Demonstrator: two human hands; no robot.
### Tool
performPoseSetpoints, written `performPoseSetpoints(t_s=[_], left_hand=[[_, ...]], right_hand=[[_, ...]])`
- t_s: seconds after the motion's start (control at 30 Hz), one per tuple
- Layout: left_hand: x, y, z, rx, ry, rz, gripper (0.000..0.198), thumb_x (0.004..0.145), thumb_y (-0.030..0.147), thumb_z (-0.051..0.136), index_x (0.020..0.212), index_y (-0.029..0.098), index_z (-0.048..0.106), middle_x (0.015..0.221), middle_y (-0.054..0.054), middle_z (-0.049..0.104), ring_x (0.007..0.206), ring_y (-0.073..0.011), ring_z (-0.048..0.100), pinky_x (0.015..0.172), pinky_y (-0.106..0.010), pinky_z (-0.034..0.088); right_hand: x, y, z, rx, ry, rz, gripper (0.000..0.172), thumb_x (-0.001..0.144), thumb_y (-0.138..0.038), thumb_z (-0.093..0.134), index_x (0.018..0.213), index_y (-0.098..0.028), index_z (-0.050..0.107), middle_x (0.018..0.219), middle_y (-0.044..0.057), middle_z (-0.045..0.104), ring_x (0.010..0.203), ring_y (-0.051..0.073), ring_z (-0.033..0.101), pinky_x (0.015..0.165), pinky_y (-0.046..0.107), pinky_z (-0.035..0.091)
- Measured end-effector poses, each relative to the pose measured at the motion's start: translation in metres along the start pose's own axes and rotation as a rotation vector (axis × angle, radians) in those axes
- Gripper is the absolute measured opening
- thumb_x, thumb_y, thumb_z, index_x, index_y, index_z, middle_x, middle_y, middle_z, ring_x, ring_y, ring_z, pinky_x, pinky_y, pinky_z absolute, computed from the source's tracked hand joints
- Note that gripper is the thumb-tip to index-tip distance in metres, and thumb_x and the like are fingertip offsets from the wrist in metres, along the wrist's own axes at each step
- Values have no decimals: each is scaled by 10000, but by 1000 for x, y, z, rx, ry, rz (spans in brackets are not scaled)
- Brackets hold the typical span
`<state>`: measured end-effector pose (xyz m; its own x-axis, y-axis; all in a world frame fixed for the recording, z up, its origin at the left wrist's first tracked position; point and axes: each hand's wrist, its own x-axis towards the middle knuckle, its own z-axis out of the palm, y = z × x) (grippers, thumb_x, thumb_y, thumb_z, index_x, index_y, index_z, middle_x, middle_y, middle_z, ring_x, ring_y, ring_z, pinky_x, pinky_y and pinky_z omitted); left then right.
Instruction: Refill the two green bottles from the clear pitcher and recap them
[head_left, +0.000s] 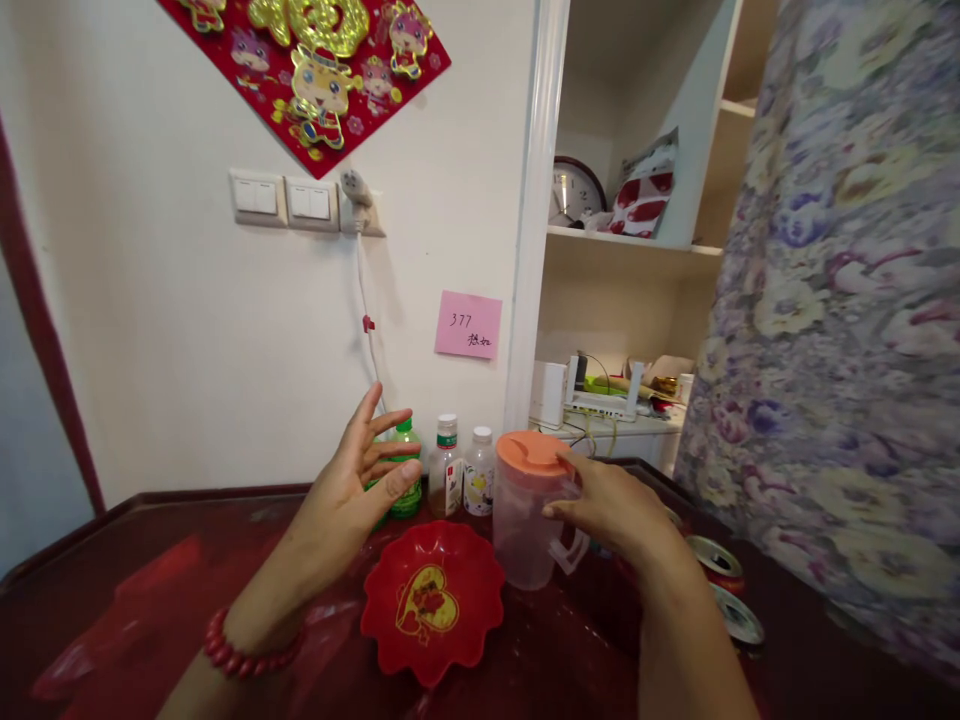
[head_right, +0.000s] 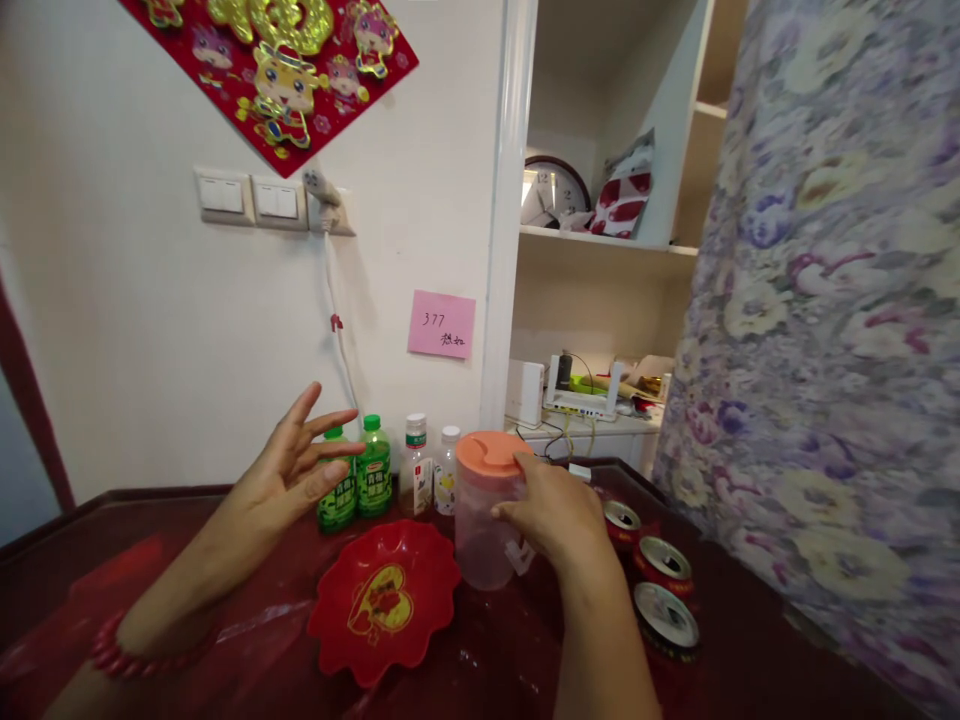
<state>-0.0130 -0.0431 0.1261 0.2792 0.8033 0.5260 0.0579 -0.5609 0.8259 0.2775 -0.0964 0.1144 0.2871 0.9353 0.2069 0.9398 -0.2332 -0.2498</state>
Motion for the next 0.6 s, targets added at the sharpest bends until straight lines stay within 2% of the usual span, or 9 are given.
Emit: performPoseSetpoints(t_s=[0.17, 0.3, 0.37, 0.47, 0.53, 0.6], left_hand=[[3, -7, 3, 18, -65, -40, 962, 903, 550, 673, 1637, 323, 93, 1562, -177, 418, 1259, -324, 583, 1059, -544, 495], [7, -15, 5, 38, -93, -49, 936, 909, 540, 665, 1635, 279, 135, 1548, -190, 437, 1277, -327, 572, 1092, -570, 462], [8, -21, 7, 53, -106, -55, 946, 905, 551, 662, 1637, 259, 140, 1549, -206, 439, 1305, -343, 556, 1105, -593, 444], [8, -32, 12, 71, -142, -49, 1000, 890, 566, 679, 1644, 238, 110, 1582, -226, 407, 1404, -372, 476, 1147, -621, 394], [7, -38, 16, 91, -175, -35, 1083, 856, 578, 717, 1649, 220, 73, 1616, -240, 363, 1470, -388, 402, 1188, -639, 333], [5, -40, 19, 128, -201, -23, 1203, 789, 602, 780, 1653, 212, 40, 1646, -251, 313, 1515, -414, 328, 1220, -664, 263]], right_hand=[[12, -3, 10, -20, 23, 2, 542, 949, -190, 636, 1485, -195, 557, 1252, 157, 672, 1188, 315, 635, 896, 361, 480], [8, -3, 1, -54, 69, 30, 444, 976, -166, 588, 1420, -165, 617, 1175, 182, 694, 1131, 342, 660, 886, 388, 490], [2, -4, -6, -72, 86, 49, 468, 984, -169, 575, 1452, -183, 594, 1173, 174, 696, 1119, 365, 662, 870, 409, 492], [-13, -5, -16, -92, 124, 59, 598, 988, -170, 550, 1571, -264, 455, 1167, 134, 706, 1089, 383, 669, 827, 434, 495], [-25, -5, -19, -63, 219, 15, 676, 967, -178, 553, 1606, -325, 386, 1110, 93, 725, 1021, 381, 688, 779, 435, 501], [-34, -6, -19, 41, 361, -96, 682, 950, -216, 541, 1599, -360, 390, 988, 58, 739, 908, 363, 708, 719, 422, 509]])
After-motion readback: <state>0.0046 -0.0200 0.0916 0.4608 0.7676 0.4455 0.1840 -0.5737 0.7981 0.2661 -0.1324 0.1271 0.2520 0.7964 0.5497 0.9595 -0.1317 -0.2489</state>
